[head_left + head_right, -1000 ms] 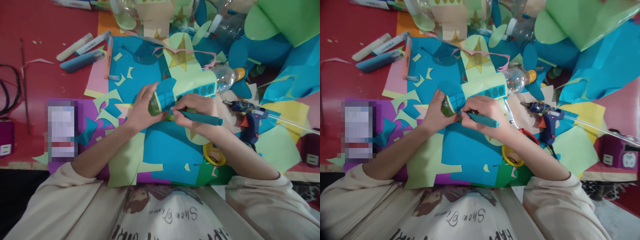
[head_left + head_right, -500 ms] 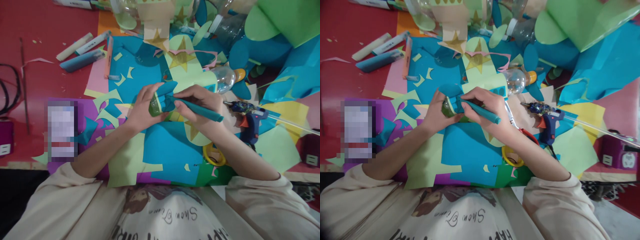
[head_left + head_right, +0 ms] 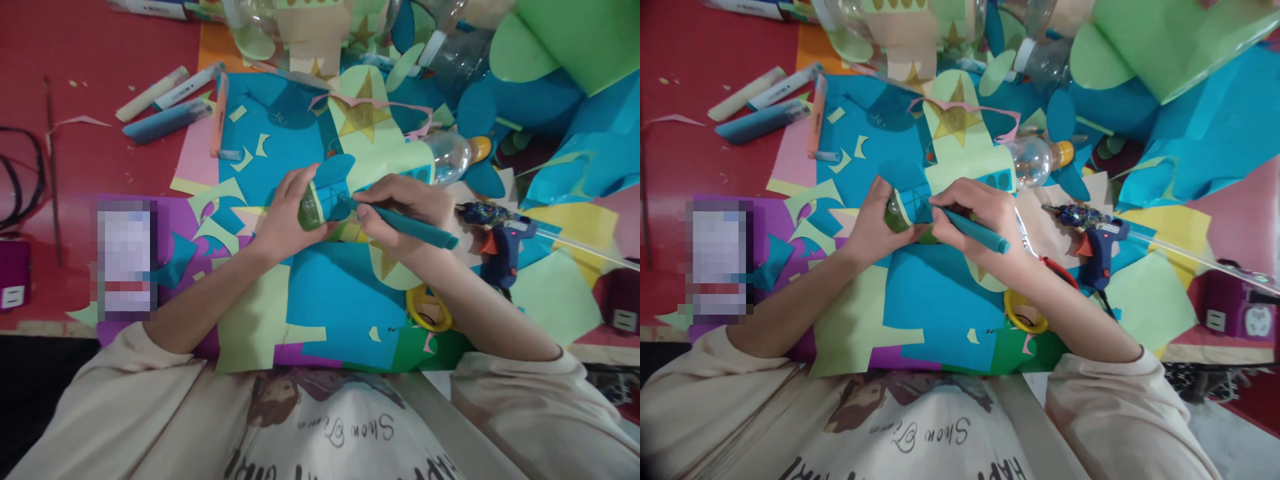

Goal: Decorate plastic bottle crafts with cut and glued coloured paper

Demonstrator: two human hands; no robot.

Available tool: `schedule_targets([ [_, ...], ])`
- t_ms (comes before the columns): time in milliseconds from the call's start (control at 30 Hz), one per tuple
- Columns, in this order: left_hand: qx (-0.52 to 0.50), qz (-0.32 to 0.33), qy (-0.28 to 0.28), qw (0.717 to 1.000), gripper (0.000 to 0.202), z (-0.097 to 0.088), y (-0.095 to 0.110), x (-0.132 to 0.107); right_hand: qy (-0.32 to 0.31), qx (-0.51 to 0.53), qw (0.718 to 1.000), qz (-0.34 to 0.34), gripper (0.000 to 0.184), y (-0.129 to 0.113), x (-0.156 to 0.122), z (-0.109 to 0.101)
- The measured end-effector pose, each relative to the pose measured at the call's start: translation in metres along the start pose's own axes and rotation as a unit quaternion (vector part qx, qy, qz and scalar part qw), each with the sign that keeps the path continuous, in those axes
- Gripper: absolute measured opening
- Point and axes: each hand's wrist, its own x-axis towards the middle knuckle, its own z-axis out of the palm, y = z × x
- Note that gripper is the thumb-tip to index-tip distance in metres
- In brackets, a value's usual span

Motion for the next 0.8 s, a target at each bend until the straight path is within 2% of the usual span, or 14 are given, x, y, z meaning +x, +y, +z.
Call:
schedule_targets([
  [133, 0.004, 0.010, 0.014, 1.000, 0.056, 0.003, -0.005, -0.002, 0.022, 0.007, 0.999, -0.028, 0.008, 0.002, -0.001, 0.003],
  [267, 0.015, 0.014, 0.021, 1.000, 0.063, 0.006, -0.011, -0.003, 0.028, -0.002, 0.999, -0.041, 0.010, 0.001, 0.000, 0.004],
  [467, 0.009, -0.007, -0.001, 1.000, 0.070, 0.004, -0.013, -0.001, 0.016, -0.030, 0.998, -0.056, 0.018, 0.000, 0.000, 0.001],
  [700, -0.014, -0.045, -0.040, 0.998, 0.074, -0.002, -0.007, 0.003, -0.007, -0.039, 0.999, -0.027, 0.023, -0.003, 0.000, -0.001],
  [800, -0.014, -0.054, -0.049, 0.997, 0.077, -0.003, -0.006, 0.002, 0.019, -0.007, 1.000, -0.012, 0.021, -0.002, -0.001, 0.000],
])
